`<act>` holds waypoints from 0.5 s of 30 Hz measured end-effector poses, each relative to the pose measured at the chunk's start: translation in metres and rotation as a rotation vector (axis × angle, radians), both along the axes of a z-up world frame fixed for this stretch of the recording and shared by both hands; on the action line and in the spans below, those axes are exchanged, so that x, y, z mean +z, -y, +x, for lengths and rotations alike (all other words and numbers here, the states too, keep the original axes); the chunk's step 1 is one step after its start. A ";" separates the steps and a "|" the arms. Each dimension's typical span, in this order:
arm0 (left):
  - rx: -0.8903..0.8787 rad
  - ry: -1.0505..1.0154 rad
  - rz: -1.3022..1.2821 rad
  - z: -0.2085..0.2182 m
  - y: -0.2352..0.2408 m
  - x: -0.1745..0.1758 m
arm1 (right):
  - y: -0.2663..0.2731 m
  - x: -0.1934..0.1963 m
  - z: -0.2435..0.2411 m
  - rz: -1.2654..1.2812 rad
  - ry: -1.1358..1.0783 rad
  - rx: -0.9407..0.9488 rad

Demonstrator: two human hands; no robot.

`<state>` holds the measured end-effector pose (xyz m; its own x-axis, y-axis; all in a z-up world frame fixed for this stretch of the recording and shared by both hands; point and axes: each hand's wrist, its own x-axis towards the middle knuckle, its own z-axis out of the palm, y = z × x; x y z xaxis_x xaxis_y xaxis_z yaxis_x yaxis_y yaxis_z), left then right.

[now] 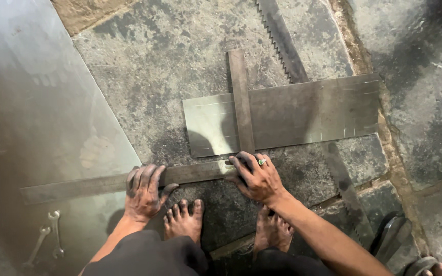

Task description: The person marks lines on a metal sheet using a square and a marking tool, repeatedly aligning the square at various points on the sheet and drawing marks along its edges.

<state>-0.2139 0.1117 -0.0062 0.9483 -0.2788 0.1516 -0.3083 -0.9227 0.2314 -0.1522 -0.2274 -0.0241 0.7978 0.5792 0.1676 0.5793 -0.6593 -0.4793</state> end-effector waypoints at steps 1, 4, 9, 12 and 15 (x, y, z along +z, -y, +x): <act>0.002 0.000 0.001 0.000 0.001 0.001 | 0.000 0.001 -0.001 -0.004 0.010 0.001; 0.001 0.012 0.002 0.000 0.001 0.000 | 0.001 0.003 -0.001 -0.005 0.028 -0.001; 0.011 -0.017 -0.014 -0.002 -0.002 -0.003 | -0.002 0.006 -0.002 -0.011 0.029 -0.010; 0.030 0.013 -0.057 -0.003 -0.002 0.000 | -0.001 0.008 0.000 0.010 0.024 0.004; -0.020 0.059 -0.113 0.008 0.005 0.015 | 0.004 0.014 -0.006 0.034 0.057 -0.028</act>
